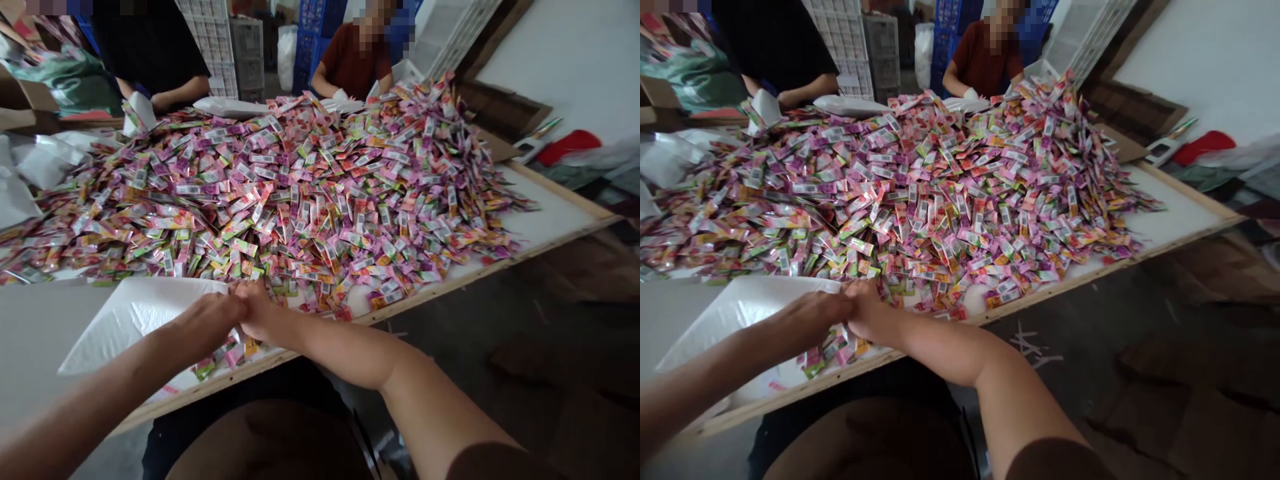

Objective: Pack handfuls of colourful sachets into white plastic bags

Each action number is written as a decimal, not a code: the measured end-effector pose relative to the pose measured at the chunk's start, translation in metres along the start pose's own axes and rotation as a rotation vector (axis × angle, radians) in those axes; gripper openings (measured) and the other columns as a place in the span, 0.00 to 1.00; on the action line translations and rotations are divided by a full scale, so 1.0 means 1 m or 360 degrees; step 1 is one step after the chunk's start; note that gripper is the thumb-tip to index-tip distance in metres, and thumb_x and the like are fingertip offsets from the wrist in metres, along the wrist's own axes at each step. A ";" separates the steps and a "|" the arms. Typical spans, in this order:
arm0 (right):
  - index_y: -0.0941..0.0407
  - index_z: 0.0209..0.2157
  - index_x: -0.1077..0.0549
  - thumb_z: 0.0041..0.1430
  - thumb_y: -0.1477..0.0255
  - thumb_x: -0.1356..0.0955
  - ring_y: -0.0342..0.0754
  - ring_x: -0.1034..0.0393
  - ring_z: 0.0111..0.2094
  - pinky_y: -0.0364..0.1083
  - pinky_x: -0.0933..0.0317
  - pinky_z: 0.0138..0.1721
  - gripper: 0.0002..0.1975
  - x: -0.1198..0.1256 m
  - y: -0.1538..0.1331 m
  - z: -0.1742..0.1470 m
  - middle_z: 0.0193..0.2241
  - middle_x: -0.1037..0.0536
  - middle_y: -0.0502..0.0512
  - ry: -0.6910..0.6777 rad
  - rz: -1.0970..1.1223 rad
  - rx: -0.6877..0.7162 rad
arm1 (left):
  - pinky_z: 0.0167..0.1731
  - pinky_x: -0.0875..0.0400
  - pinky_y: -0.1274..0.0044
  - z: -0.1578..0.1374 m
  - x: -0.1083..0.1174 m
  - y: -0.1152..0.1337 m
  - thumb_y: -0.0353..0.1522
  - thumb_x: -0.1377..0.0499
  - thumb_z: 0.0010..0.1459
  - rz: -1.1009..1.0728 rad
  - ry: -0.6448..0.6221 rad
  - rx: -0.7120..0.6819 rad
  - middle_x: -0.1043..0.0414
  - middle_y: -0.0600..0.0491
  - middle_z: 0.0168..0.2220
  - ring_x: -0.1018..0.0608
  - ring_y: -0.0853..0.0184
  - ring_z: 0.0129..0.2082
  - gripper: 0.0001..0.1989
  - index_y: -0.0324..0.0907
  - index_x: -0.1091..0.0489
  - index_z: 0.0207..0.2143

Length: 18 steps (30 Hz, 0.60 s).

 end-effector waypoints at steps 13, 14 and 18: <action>0.55 0.45 0.27 0.43 0.62 0.26 0.58 0.22 0.39 0.46 0.34 0.34 0.25 0.034 -0.002 -0.007 0.37 0.18 0.59 0.0049 0.0821 -0.0576 | 0.53 0.32 0.67 -0.077 -0.027 -0.032 0.33 0.32 0.51 -0.1359 0.2219 0.0646 0.32 0.48 0.54 0.28 0.59 0.53 0.32 0.50 0.38 0.57; 0.54 0.45 0.27 0.45 0.63 0.26 0.58 0.22 0.39 0.46 0.34 0.34 0.23 0.036 -0.010 -0.006 0.36 0.18 0.58 0.0061 0.0869 -0.0564 | 0.53 0.32 0.68 -0.068 -0.031 -0.038 0.37 0.32 0.52 -0.1723 0.2123 0.0725 0.32 0.48 0.55 0.28 0.58 0.54 0.33 0.49 0.39 0.59; 0.58 0.47 0.30 0.46 0.70 0.28 0.56 0.24 0.41 0.48 0.33 0.40 0.24 0.054 -0.032 -0.009 0.39 0.21 0.61 0.0314 0.1098 -0.0488 | 0.52 0.31 0.70 -0.044 -0.034 -0.044 0.41 0.32 0.50 -0.2542 0.1890 0.0764 0.24 0.48 0.46 0.23 0.57 0.49 0.33 0.42 0.35 0.56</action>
Point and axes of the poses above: each hand's wrist, its own z-axis towards the middle knuckle, its own x-axis out of the back of the hand, y = z × x, the point moved 5 cm from there along z, towards the middle knuckle
